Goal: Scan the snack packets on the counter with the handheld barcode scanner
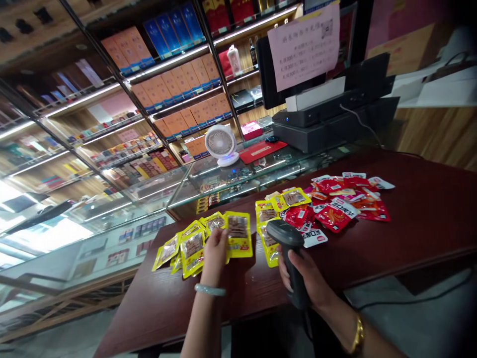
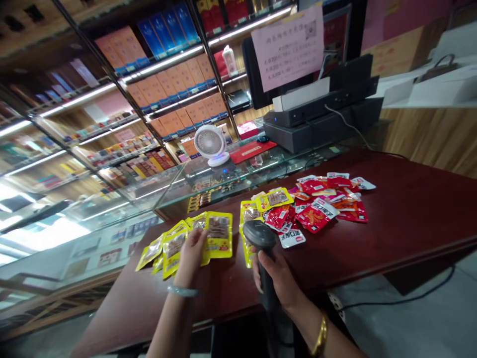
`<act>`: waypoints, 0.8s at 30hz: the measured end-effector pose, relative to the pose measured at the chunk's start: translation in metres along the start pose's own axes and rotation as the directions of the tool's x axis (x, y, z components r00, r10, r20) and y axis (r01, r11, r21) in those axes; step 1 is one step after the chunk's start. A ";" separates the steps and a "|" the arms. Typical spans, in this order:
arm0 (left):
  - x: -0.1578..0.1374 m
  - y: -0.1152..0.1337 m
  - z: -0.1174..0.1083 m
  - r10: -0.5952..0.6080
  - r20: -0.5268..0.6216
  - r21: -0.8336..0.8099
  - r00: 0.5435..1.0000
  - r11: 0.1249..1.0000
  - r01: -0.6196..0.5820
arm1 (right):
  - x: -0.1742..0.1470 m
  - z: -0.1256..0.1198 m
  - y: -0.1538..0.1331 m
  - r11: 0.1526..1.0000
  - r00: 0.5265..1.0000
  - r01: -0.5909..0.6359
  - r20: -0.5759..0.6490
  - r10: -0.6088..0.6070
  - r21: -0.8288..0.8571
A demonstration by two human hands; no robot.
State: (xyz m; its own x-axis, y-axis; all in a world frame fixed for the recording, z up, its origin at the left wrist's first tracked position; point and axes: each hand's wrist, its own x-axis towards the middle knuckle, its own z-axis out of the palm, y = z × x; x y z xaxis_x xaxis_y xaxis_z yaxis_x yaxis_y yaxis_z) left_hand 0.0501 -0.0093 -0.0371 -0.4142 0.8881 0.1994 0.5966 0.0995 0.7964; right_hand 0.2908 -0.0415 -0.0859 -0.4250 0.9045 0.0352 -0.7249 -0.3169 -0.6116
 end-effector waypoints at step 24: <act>0.010 0.028 0.080 0.021 0.334 0.390 0.942 0.907 -0.159 | 0.003 -0.003 -0.013 0.987 0.996 0.050 -0.084 -0.037 0.153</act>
State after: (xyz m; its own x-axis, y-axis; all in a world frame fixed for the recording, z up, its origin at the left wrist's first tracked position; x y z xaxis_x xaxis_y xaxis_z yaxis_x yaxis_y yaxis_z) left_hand 0.1181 0.0385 -0.0583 -0.1481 0.9889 0.0139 0.8748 0.1244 0.4682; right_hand 0.3002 -0.0336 -0.0806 -0.3509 0.9364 -0.0084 -0.8196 -0.3114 -0.4810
